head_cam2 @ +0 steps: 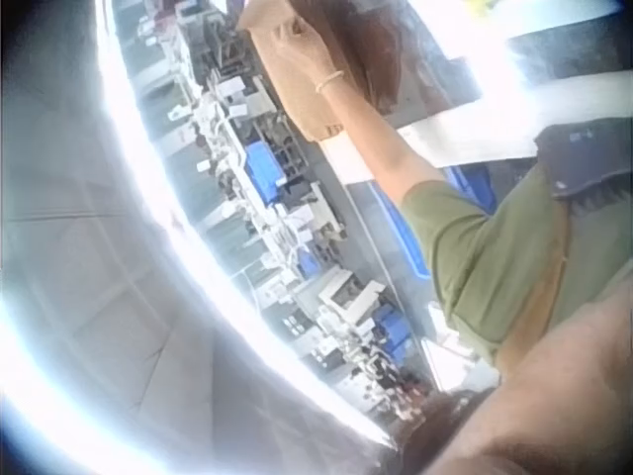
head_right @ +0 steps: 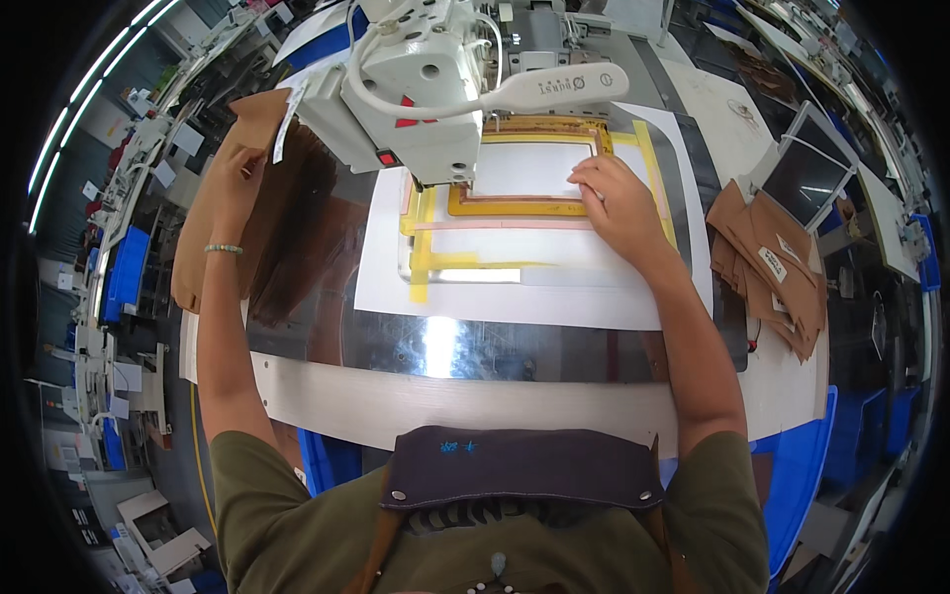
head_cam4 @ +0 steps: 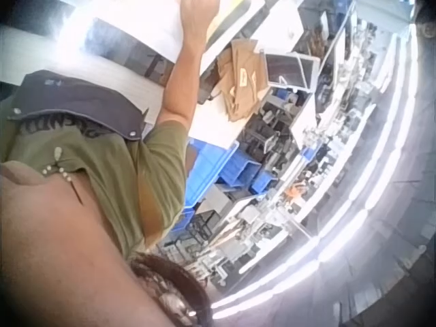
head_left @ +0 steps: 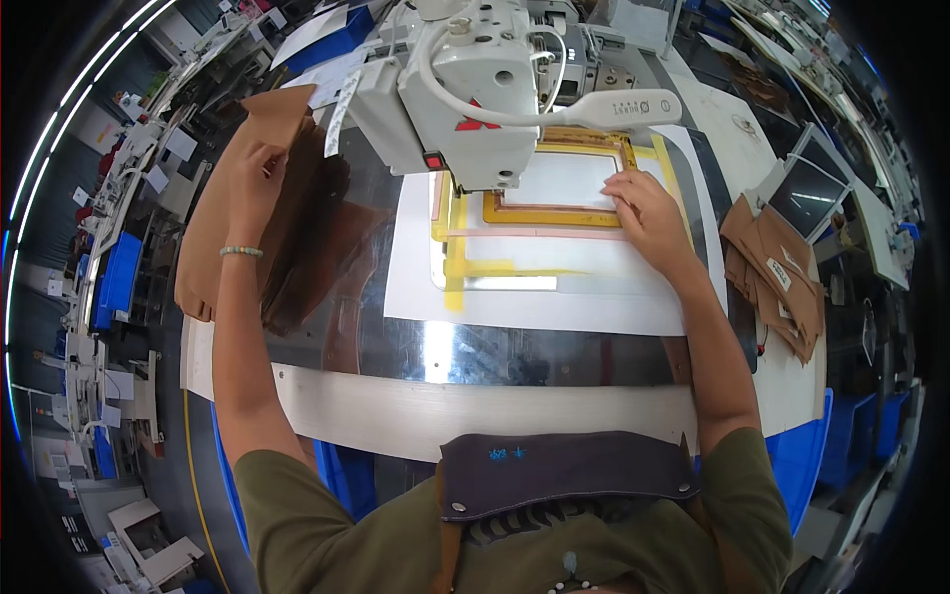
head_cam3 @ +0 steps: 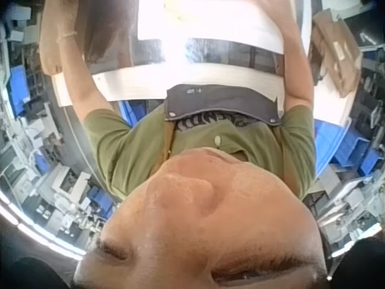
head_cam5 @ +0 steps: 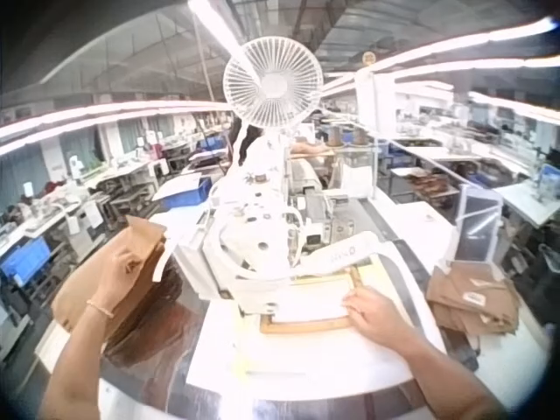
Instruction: The person is using an industrial sewing machine to attach labels to leather bag components.
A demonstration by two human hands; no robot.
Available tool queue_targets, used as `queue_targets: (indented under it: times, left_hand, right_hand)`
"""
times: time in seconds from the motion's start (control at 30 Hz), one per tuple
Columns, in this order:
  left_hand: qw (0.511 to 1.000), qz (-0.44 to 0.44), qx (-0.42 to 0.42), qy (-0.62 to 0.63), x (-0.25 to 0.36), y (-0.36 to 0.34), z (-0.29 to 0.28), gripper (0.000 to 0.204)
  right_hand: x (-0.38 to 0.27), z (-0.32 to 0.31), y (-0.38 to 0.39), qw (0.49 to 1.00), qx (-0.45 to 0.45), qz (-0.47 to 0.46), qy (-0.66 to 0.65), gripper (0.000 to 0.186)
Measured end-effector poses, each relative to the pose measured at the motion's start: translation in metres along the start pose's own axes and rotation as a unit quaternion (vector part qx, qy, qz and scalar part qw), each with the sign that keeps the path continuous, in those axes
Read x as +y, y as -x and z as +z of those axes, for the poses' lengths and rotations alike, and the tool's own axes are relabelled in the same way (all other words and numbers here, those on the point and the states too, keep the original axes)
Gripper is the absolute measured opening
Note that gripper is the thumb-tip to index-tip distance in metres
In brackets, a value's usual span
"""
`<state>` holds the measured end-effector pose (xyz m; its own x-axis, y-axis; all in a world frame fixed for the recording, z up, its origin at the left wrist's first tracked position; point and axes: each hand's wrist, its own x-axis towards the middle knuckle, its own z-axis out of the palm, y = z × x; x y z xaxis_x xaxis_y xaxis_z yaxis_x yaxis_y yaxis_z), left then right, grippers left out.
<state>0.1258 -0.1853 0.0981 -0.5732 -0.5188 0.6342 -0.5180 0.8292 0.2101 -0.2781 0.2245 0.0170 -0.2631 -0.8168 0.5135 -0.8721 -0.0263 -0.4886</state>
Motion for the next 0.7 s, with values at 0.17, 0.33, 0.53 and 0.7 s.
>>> queue_targets:
  times: [0.17, 0.33, 0.53, 0.7]
  left_hand:
    - [0.981, 0.172, -0.086, 0.003, 0.081, 0.083, 0.038, 0.004]
    - [0.961, 0.228, -0.155, 0.015, 0.124, 0.136, 0.048, 0.012]
    - [0.977, 0.140, -0.160, -0.009, 0.119, 0.166, 0.019, 0.022]
    - [0.986, 0.087, -0.109, -0.095, 0.052, 0.216, -0.024, 0.020]
  right_hand:
    - [-0.038, 0.013, -0.007, 0.990, -0.028, -0.133, 0.025, 0.017]
    - [-0.084, 0.060, -0.019, 0.950, -0.053, -0.297, 0.080, 0.022]
    - [-0.098, 0.146, -0.031, 0.933, -0.052, -0.316, 0.166, 0.015]
    - [-0.097, 0.165, -0.043, 0.921, -0.046, -0.337, 0.189, 0.006]
